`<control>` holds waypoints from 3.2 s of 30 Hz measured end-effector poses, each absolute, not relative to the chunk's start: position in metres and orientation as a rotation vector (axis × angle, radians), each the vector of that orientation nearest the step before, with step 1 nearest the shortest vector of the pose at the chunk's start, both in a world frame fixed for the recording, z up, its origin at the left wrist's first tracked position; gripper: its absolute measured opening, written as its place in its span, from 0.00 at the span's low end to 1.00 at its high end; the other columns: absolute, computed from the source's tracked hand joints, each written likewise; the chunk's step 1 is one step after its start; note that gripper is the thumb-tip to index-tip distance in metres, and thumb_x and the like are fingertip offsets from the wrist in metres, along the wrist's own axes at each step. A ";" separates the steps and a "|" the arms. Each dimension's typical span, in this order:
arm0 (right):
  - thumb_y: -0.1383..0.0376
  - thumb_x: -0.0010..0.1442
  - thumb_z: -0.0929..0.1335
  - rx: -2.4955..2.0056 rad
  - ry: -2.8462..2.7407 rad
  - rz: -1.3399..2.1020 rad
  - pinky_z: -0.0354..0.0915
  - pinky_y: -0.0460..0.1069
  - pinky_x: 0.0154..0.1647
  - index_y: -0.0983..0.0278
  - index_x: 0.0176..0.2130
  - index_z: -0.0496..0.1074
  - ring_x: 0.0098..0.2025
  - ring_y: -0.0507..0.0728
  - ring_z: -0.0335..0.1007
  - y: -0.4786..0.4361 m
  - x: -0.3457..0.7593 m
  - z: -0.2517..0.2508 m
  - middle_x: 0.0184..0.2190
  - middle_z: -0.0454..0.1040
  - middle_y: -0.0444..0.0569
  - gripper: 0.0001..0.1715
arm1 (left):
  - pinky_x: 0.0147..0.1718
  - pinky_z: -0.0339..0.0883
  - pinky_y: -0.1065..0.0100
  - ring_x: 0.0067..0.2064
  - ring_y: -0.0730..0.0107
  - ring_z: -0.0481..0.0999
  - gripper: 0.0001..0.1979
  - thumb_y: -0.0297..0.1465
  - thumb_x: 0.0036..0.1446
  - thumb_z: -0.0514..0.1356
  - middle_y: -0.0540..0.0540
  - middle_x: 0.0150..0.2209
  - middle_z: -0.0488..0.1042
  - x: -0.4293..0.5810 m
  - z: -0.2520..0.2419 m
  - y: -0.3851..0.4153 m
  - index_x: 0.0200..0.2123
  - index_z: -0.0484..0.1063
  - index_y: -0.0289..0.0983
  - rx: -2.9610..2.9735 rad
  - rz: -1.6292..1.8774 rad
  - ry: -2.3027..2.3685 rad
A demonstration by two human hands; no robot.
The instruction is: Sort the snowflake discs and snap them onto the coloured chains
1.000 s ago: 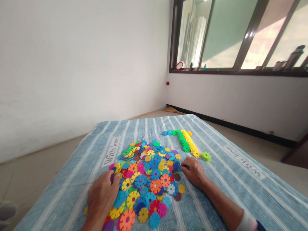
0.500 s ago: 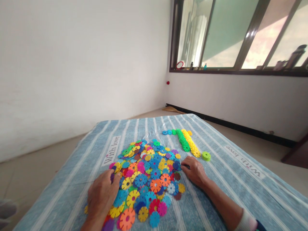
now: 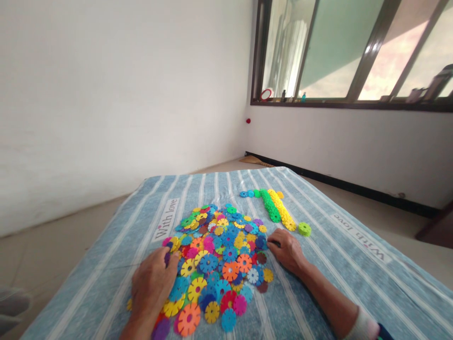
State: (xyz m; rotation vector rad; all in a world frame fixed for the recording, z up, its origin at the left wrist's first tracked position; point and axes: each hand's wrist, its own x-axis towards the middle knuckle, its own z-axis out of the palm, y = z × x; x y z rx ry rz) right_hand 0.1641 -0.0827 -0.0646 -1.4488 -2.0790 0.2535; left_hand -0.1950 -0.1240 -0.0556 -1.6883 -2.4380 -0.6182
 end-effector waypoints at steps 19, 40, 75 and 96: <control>0.68 0.59 0.66 -1.482 -2.099 0.255 0.60 0.46 0.41 0.60 0.29 0.75 0.39 0.53 0.69 -0.083 0.163 -0.062 0.32 0.74 0.45 0.09 | 0.47 0.67 0.61 0.47 0.55 0.77 0.23 0.40 0.59 0.46 0.38 0.45 0.79 -0.194 -0.055 -0.125 0.46 0.74 0.34 -1.683 -0.635 -2.411; 0.67 0.59 0.67 -1.490 -2.091 0.270 0.60 0.46 0.42 0.60 0.30 0.76 0.39 0.53 0.69 -0.083 0.164 -0.063 0.33 0.74 0.45 0.08 | 0.48 0.67 0.59 0.48 0.52 0.76 0.26 0.40 0.58 0.44 0.35 0.46 0.78 -0.190 -0.052 -0.126 0.47 0.74 0.31 -1.699 -0.619 -2.428; 0.66 0.43 0.74 -1.423 -2.417 0.756 0.47 0.44 0.24 0.63 0.22 0.71 0.23 0.47 0.56 -0.107 0.161 -0.029 0.18 0.64 0.36 0.08 | 0.49 0.66 0.58 0.49 0.52 0.75 0.24 0.39 0.60 0.47 0.35 0.47 0.77 -0.185 -0.045 -0.128 0.48 0.73 0.30 -1.708 -0.565 -2.460; 0.65 0.49 0.69 -1.753 -1.813 0.643 0.55 0.44 0.26 0.64 0.28 0.77 0.24 0.51 0.66 -0.028 0.155 -0.050 0.18 0.71 0.41 0.07 | 0.47 0.68 0.59 0.48 0.53 0.76 0.25 0.39 0.59 0.46 0.35 0.46 0.78 -0.192 -0.051 -0.127 0.47 0.74 0.29 -1.711 -0.585 -2.413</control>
